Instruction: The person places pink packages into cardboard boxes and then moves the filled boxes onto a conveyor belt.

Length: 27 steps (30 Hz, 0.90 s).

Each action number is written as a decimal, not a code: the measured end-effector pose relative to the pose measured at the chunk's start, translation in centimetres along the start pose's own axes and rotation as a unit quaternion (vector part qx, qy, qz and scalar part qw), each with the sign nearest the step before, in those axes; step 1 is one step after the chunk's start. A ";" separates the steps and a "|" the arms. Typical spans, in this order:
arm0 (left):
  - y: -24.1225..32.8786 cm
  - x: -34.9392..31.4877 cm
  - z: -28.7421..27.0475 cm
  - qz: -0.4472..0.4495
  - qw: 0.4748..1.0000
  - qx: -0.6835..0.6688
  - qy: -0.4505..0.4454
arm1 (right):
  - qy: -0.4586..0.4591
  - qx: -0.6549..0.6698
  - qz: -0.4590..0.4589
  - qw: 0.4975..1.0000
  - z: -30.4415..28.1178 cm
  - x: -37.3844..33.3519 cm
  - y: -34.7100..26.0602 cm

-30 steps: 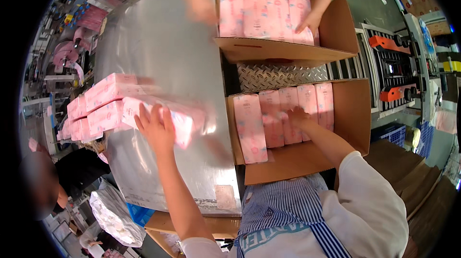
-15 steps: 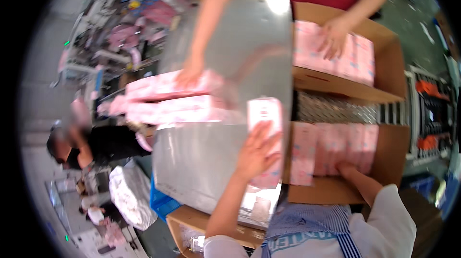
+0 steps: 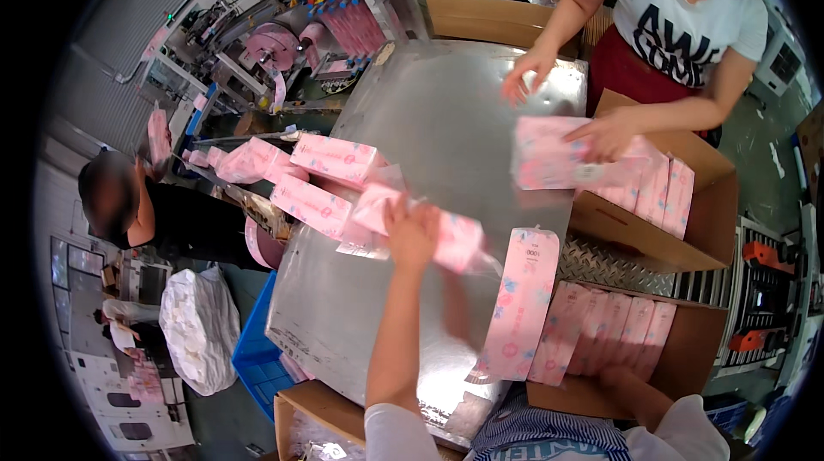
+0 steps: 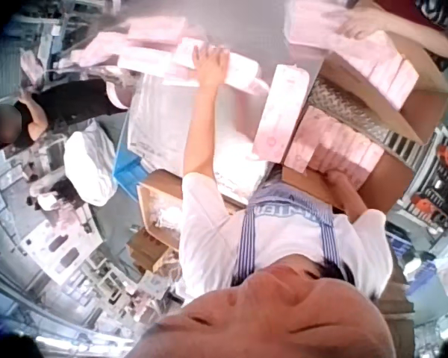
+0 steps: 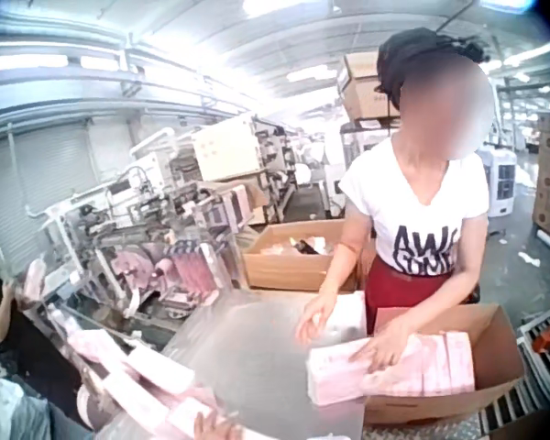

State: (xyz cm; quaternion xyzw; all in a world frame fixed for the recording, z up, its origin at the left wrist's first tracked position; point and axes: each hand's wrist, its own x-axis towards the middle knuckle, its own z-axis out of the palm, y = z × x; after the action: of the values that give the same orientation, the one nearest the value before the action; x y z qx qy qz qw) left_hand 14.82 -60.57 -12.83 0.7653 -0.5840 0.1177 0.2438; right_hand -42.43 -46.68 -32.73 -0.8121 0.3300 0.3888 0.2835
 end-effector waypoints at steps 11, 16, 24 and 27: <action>-11.0 2.3 -6.9 -0.285 0.945 0.115 -0.113 | 0.398 0.518 -0.144 0.743 -31.1 -1.7 -16.4; -7.1 -5.7 -8.8 -0.041 0.993 0.032 -0.106 | 0.397 0.425 -0.162 0.797 -38.0 7.6 -20.4; -1.7 -19.5 -20.1 -0.138 0.978 -0.062 -0.144 | 0.350 0.058 -0.351 0.867 -49.0 9.2 -28.2; -4.1 -21.6 -20.1 -0.215 0.968 -0.109 -0.074 | 0.598 -0.198 -0.182 0.755 -56.1 11.8 -33.0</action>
State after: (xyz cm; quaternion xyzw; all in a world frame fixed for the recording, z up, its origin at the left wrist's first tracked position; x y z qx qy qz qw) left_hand 14.55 -31.39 -6.70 0.8482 -0.4316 -0.0584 0.3014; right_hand 13.09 -70.14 -5.52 -0.9620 0.1940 -0.1778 -0.0729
